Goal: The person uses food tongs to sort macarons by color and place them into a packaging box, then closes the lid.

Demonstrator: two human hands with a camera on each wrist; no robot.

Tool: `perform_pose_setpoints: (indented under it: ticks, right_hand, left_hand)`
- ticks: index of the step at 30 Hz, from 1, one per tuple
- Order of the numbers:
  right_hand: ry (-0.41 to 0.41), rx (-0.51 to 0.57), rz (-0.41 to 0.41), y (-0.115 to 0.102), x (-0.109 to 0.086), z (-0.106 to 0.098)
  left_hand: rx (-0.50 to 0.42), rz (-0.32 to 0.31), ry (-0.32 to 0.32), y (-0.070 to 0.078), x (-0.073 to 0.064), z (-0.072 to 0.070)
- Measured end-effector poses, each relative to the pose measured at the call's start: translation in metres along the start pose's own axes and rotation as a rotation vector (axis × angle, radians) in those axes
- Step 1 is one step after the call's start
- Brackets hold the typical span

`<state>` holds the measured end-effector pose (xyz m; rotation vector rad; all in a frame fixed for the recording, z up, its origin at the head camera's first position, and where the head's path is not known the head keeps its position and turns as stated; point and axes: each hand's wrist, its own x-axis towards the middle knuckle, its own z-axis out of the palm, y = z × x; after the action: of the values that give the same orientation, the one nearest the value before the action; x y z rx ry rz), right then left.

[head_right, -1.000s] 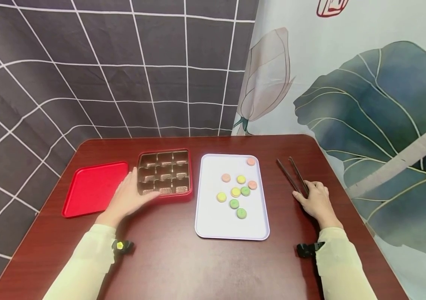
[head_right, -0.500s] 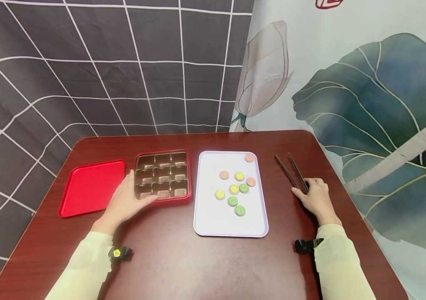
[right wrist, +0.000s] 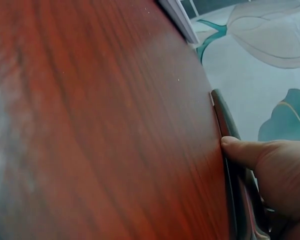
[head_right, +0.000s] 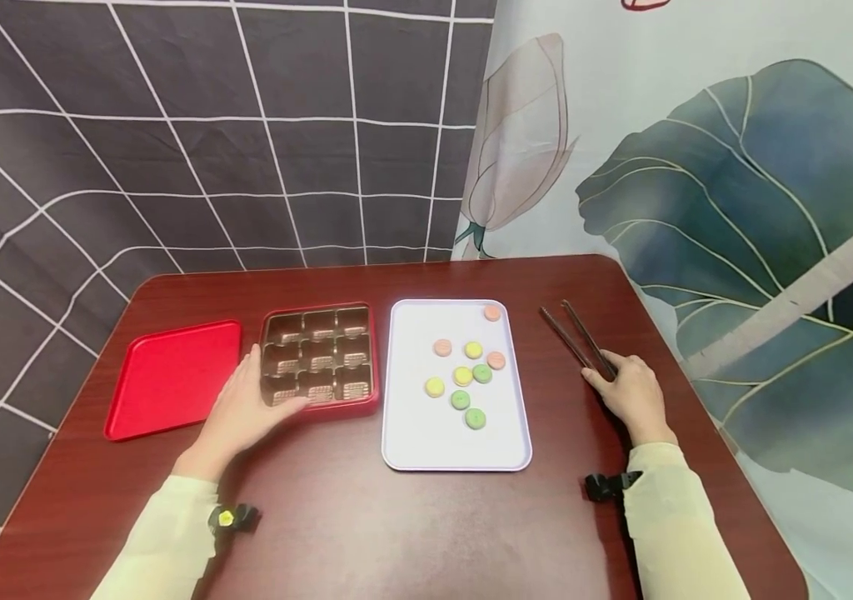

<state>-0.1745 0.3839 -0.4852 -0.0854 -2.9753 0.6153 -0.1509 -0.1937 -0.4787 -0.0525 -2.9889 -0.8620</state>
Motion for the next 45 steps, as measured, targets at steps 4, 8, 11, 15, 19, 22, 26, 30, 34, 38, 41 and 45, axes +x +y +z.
perform_pose_setpoints:
  ticks: [4,8,11,15,19,22,26,30,34,38,41,45]
  right_hand:
    - [-0.029,-0.010,0.003,-0.002,-0.002,-0.005]
    - [-0.049,-0.008,0.001,0.000,-0.006,-0.009]
    - [-0.052,-0.007,-0.002,0.002,-0.010,-0.012]
    - [-0.047,-0.005,-0.013,0.006,-0.016,-0.016]
    - [-0.048,-0.011,-0.013,0.010,-0.022,-0.018]
    - [-0.056,-0.020,-0.006,0.013,-0.026,-0.019]
    - [-0.056,-0.019,0.011,0.017,-0.030,-0.019]
    - [-0.036,-0.009,0.021,0.019,-0.032,-0.019]
    - [-0.012,-0.001,0.011,0.019,-0.033,-0.020]
    - [0.021,0.019,-0.007,0.017,-0.033,-0.022]
    - [0.041,0.025,-0.013,0.016,-0.032,-0.024]
    - [0.037,0.014,0.008,0.014,-0.029,-0.027]
  left_hand:
    - [-0.005,-0.001,0.008,-0.002,-0.001,-0.001]
    - [-0.011,0.000,0.011,-0.002,-0.001,-0.001]
    - [-0.015,0.001,0.013,-0.002,-0.002,0.000]
    - [-0.017,0.004,0.014,-0.002,-0.002,0.000]
    - [-0.026,0.003,0.009,-0.001,-0.002,0.000]
    - [-0.028,0.002,0.004,0.000,-0.002,0.001]
    - [-0.024,0.003,0.005,0.000,-0.002,0.001]
    - [-0.025,0.006,0.008,0.001,-0.002,0.000]
    - [-0.028,0.007,0.007,0.002,-0.002,0.000]
    - [-0.027,0.008,0.007,0.002,-0.002,0.000]
    - [-0.025,0.007,0.007,0.002,-0.002,0.000]
    - [-0.026,0.004,0.009,0.002,-0.002,-0.001]
